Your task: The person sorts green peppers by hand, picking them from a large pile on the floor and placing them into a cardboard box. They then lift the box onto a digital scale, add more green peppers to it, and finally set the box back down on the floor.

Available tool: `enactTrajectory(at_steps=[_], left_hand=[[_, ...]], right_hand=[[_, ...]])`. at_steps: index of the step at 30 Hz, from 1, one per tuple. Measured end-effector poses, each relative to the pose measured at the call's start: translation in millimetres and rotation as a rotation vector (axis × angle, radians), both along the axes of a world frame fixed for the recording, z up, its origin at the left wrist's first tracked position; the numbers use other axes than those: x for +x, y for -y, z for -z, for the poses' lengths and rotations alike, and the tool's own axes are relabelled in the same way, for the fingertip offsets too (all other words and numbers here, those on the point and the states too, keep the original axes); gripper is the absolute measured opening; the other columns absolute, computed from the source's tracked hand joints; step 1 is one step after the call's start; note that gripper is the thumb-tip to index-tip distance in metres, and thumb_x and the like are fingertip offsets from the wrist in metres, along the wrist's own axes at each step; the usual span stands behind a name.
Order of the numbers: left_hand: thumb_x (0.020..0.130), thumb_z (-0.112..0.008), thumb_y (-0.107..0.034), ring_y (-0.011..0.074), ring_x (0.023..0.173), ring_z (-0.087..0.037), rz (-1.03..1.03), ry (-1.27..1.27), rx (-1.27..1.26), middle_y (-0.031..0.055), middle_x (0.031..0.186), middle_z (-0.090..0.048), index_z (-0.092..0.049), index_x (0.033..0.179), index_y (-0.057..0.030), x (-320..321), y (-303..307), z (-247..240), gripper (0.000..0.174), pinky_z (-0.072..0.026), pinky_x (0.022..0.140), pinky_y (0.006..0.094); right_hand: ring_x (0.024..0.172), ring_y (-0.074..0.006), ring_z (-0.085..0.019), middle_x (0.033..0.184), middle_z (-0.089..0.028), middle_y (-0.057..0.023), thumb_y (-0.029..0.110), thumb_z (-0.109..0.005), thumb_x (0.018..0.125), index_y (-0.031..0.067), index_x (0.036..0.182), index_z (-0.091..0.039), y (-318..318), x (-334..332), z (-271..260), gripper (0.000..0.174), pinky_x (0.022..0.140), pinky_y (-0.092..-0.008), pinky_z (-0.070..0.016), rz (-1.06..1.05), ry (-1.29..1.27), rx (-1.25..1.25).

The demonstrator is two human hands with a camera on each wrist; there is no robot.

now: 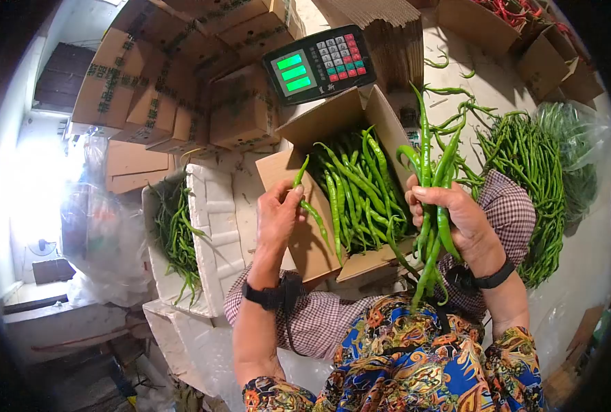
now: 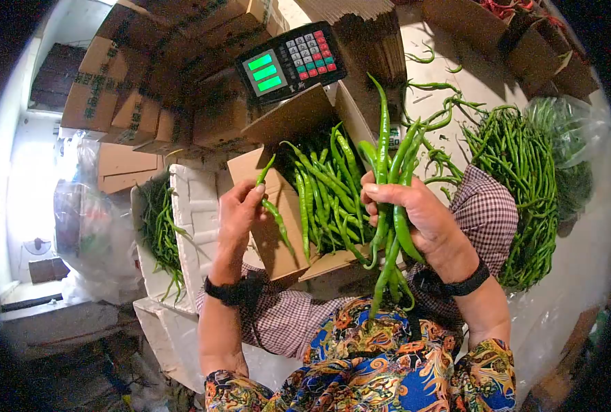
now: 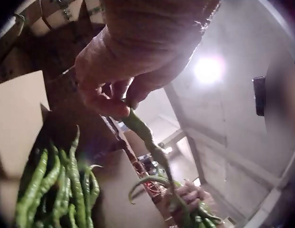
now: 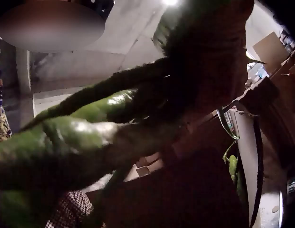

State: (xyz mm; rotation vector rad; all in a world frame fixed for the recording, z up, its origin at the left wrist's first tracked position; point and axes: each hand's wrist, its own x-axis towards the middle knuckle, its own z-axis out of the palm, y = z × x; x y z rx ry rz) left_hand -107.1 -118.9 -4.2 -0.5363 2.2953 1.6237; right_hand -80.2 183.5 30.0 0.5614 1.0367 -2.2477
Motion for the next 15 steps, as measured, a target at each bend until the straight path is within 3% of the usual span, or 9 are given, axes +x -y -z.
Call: enactTrajectory(at_steps=[3, 4, 5, 7, 8, 9, 11, 13, 15], left_hand=[[0.089, -0.064, -0.019, 0.0119, 0.059, -0.059, 0.101, 0.033, -0.211, 0.0072, 0.077, -0.065, -0.063, 0.109, 0.0024, -11, 1, 31, 0.029, -0.0499, 0.052, 0.0257], [0.086, -0.065, -0.016, 0.0191, 0.063, -0.063, 0.151, 0.139, -0.325, 0.014, 0.081, -0.066, -0.063, 0.107, 0.0023, -17, -11, 25, 0.028, -0.0521, 0.057, 0.0314], [0.086, -0.065, -0.016, 0.0191, 0.063, -0.063, 0.147, 0.15, -0.323, 0.014, 0.081, -0.066, -0.063, 0.107, 0.0023, -13, -15, 35, 0.028, -0.0521, 0.057, 0.0314], [0.083, -0.066, -0.013, 0.0236, 0.076, -0.065, 0.33, -0.622, -0.846, 0.018, 0.091, -0.064, -0.062, 0.109, 0.0018, -4, -29, 45, 0.03, -0.0527, 0.068, 0.0355], [0.08, -0.067, -0.01, 0.0265, 0.087, -0.063, 0.305, -0.526, -0.711, 0.0205, 0.099, -0.06, -0.06, 0.112, 0.0002, 4, -36, 50, 0.034, -0.0505, 0.076, 0.038], [0.08, -0.067, -0.01, 0.0265, 0.087, -0.063, 0.322, -0.511, -0.694, 0.0205, 0.099, -0.06, -0.06, 0.112, 0.0002, 12, -50, 37, 0.034, -0.0505, 0.076, 0.038], [0.079, -0.067, -0.01, 0.0252, 0.087, -0.061, 0.475, -0.262, -0.129, 0.0163, 0.098, -0.06, -0.06, 0.114, -0.0023, 39, -70, 6, 0.036, -0.0496, 0.076, 0.0369], [0.081, -0.066, -0.013, 0.0221, 0.083, -0.061, 0.699, -0.137, 0.148, 0.0129, 0.092, -0.062, -0.061, 0.114, -0.0042, 55, -83, -9, 0.035, -0.0489, 0.074, 0.0347], [0.081, -0.067, -0.015, 0.0193, 0.081, -0.059, 0.739, 0.011, 0.321, 0.01, 0.087, -0.061, -0.061, 0.114, -0.0031, 61, -90, -7, 0.035, -0.0483, 0.073, 0.0324]], right_hand=[[0.068, -0.0106, -0.058, 0.081, -0.059, -0.003, 0.012, -0.066, 0.086, 0.0035, 0.103, -0.057, 9, -4, 3, 0.021, 0.059, -0.0235, -0.0508, -0.052, -0.022, -0.057], [0.067, -0.0102, -0.058, 0.081, -0.059, -0.003, 0.012, -0.066, 0.086, 0.0028, 0.102, -0.057, 12, -4, 3, 0.021, 0.059, -0.0232, -0.0511, -0.062, -0.013, -0.079], [0.067, -0.0102, -0.058, 0.081, -0.059, -0.003, 0.012, -0.066, 0.086, 0.0028, 0.102, -0.057, 13, -6, 5, 0.021, 0.059, -0.0232, -0.0511, -0.067, -0.003, -0.079], [0.067, -0.0102, -0.058, 0.081, -0.059, -0.0032, 0.011, -0.066, 0.086, 0.0028, 0.102, -0.057, 12, -9, 10, 0.02, 0.06, -0.0231, -0.0514, -0.051, 0.011, -0.054], [0.068, -0.0103, -0.059, 0.082, -0.06, -0.0033, 0.012, -0.066, 0.085, 0.0032, 0.101, -0.058, 9, -10, 15, 0.02, 0.06, -0.023, -0.0519, -0.04, 0.011, -0.094], [0.067, -0.01, -0.059, 0.082, -0.061, -0.0029, 0.012, -0.067, 0.085, 0.0034, 0.101, -0.059, 6, -10, 21, 0.02, 0.06, -0.023, -0.052, -0.003, 0.007, -0.081], [0.066, -0.0095, -0.059, 0.081, -0.061, -0.0021, 0.013, -0.067, 0.085, 0.0041, 0.101, -0.06, 7, -11, 27, 0.019, 0.06, -0.0227, -0.0519, 0.073, 0.052, -0.099], [0.066, -0.0091, -0.059, 0.079, -0.061, -0.0012, 0.013, -0.068, 0.085, 0.0051, 0.1, -0.062, 9, -12, 28, 0.018, 0.059, -0.0225, -0.0514, 0.068, 0.076, -0.096], [0.065, -0.0092, -0.059, 0.079, -0.061, -0.0009, 0.013, -0.068, 0.085, 0.0061, 0.099, -0.063, 13, -13, 27, 0.016, 0.059, -0.0227, -0.051, 0.049, 0.047, -0.097]])
